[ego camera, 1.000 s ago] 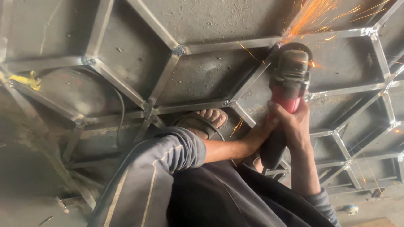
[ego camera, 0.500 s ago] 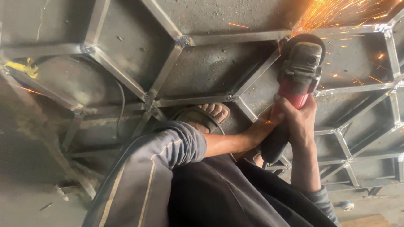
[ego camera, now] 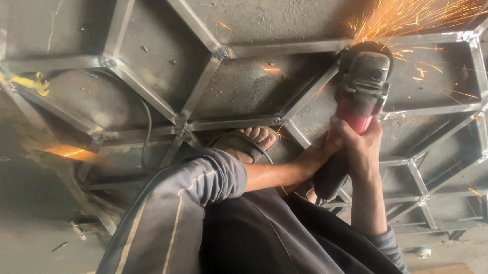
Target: The person sits on the floor of a metal workshop and uses an angle grinder to grind weld seams on a lattice-style steel frame, producing sparks. They reposition the grinder to different joints across the frame and occasionally move the power cord out of the way while continuing to grind.
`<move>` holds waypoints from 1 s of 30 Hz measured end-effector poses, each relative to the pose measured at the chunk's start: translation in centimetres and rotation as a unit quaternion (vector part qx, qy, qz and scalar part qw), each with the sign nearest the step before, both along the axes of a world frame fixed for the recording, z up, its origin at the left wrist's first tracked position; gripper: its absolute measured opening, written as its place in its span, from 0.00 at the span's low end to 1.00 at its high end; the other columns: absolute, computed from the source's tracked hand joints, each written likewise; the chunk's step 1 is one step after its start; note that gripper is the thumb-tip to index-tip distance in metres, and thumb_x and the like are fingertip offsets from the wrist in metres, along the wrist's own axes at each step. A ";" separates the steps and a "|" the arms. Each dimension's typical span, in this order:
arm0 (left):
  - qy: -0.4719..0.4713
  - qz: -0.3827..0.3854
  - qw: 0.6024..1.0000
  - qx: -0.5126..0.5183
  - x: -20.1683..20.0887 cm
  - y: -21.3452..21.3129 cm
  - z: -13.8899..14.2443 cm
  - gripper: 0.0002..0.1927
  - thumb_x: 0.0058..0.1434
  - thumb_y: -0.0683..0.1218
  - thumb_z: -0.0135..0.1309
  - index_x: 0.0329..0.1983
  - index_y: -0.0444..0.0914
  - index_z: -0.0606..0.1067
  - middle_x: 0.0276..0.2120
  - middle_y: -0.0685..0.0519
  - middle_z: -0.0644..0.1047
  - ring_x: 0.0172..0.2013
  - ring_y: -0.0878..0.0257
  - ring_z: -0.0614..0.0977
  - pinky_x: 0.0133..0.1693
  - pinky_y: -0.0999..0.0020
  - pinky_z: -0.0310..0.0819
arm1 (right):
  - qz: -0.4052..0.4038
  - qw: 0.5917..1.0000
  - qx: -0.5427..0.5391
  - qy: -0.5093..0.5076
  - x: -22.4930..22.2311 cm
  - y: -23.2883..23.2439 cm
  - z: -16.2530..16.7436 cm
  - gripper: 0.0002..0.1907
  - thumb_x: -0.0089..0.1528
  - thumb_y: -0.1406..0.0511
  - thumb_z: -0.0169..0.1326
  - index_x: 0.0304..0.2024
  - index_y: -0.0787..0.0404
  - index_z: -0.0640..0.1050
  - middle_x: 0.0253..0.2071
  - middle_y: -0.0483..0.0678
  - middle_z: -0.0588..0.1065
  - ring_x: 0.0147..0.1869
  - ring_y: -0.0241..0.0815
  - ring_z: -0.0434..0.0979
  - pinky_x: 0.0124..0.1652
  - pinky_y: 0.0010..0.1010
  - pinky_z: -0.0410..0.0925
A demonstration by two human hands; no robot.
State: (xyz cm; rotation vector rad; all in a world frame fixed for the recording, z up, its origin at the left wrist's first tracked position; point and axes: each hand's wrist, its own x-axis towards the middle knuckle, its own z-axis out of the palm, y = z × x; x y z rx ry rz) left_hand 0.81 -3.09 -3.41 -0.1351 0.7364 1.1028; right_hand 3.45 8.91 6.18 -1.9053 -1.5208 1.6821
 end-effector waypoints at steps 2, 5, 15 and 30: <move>0.007 0.015 1.000 0.012 0.1 0.5 -0.2 0.43 0.69 0.66 0.49 0.76 0.35 0.58 0.61 0.41 0.71 0.59 0.55 0.74 0.58 0.62 0.70 | -0.022 1.000 0.001 -0.005 -0.2 0.2 -0.1 0.21 0.57 0.62 0.62 0.49 0.65 0.73 0.38 0.46 0.76 0.38 0.35 0.76 0.40 0.27 0.72; 0.058 -0.021 0.998 -0.004 0.4 0.9 -0.6 0.44 0.67 0.67 0.48 0.77 0.38 0.55 0.62 0.44 0.70 0.61 0.58 0.73 0.59 0.65 0.68 | -0.014 1.000 -0.009 -0.014 -0.2 0.7 0.0 0.20 0.57 0.62 0.61 0.48 0.65 0.74 0.38 0.47 0.76 0.38 0.35 0.76 0.40 0.27 0.71; -0.018 0.009 0.999 -0.032 0.7 0.7 -1.1 0.45 0.65 0.66 0.53 0.74 0.34 0.58 0.55 0.44 0.73 0.54 0.59 0.76 0.52 0.66 0.73 | -0.020 1.000 -0.014 0.015 0.2 0.7 -0.9 0.19 0.59 0.65 0.60 0.49 0.67 0.73 0.38 0.47 0.76 0.38 0.36 0.76 0.39 0.29 0.72; 0.044 -0.296 0.954 -0.030 -5.7 -1.0 5.5 0.60 0.47 0.75 0.57 0.72 0.33 0.55 0.56 0.39 0.74 0.55 0.49 0.78 0.52 0.57 0.77 | -0.055 0.982 -0.168 0.065 3.7 -2.9 0.7 0.26 0.57 0.57 0.57 0.51 0.68 0.76 0.39 0.49 0.78 0.42 0.39 0.79 0.42 0.31 0.72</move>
